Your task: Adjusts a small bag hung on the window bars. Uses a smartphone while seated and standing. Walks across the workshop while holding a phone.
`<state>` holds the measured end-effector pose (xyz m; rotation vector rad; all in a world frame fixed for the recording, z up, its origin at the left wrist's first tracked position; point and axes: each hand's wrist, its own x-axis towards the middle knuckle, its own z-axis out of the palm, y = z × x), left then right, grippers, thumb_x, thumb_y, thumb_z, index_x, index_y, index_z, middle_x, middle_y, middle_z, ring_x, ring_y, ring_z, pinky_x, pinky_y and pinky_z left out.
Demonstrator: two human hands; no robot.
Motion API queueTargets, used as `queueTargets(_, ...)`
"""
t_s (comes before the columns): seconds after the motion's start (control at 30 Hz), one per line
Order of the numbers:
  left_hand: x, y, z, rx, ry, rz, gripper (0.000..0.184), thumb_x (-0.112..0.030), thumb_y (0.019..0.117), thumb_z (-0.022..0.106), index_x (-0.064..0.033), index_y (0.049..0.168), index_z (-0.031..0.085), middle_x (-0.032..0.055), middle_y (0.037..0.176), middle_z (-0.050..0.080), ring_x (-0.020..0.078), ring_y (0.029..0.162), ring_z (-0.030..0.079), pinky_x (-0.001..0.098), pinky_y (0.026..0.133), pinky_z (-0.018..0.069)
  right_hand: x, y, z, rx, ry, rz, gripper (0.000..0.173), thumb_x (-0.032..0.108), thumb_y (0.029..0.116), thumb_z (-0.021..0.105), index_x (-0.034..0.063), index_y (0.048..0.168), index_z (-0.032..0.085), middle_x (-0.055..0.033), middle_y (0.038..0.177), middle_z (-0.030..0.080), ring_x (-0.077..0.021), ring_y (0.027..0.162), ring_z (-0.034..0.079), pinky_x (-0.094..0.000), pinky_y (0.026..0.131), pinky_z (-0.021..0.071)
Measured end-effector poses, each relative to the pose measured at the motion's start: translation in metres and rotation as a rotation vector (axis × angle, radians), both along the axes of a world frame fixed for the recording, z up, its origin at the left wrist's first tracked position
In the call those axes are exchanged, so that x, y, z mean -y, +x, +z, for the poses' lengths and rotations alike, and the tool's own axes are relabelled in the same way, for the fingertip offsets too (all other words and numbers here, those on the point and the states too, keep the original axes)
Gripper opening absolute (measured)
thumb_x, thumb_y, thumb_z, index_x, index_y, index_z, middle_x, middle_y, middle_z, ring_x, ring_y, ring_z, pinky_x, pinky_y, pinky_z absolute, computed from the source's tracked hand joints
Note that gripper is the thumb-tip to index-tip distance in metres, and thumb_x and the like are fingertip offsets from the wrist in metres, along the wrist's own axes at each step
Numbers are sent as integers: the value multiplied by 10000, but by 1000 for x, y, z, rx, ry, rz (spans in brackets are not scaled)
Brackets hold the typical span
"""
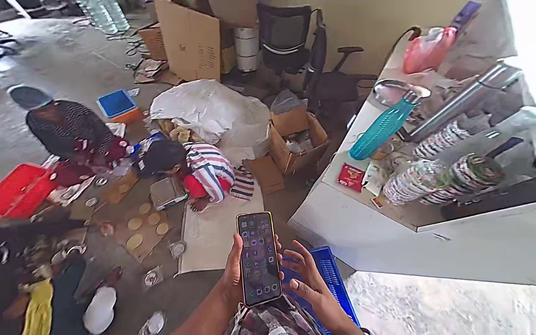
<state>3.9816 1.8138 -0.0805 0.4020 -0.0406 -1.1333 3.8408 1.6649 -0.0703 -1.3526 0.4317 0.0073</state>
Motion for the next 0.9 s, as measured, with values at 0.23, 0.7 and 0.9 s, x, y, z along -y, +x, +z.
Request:
queueTargets(0.23, 102, 95, -10, -6, -195, -325, 787, -724, 798, 682, -113, 1293, 695, 121, 1204, 718, 282, 1072, 723, 497, 899, 605, 64, 79, 6, 127, -217, -362, 679, 377, 956, 650, -30, 1467, 465, -114, 1403, 581, -118, 1248, 597, -279, 957, 553)
queueTargets(0.7, 266, 268, -6, -92, -227, -870, 653, -700, 855, 640, -205, 1273, 723, 69, 1173, 748, 230, 1075, 733, 459, 919, 607, 174, 261, 48, -28, 74, -1031, 263, 58, 1039, 446, 0, 1171, 666, 21, 931, 731, -21, 785, 694, -192, 695, 588)
queueTargets(0.9, 302, 279, -13, -161, -225, -1017, 643, -684, 865, 644, -201, 1281, 718, 70, 1189, 743, 229, 1091, 727, 461, 925, 605, 188, 270, 43, -71, 100, -1216, 250, 57, 1047, 446, -1, 1147, 668, 8, 894, 712, -24, 735, 670, -181, 638, 565)
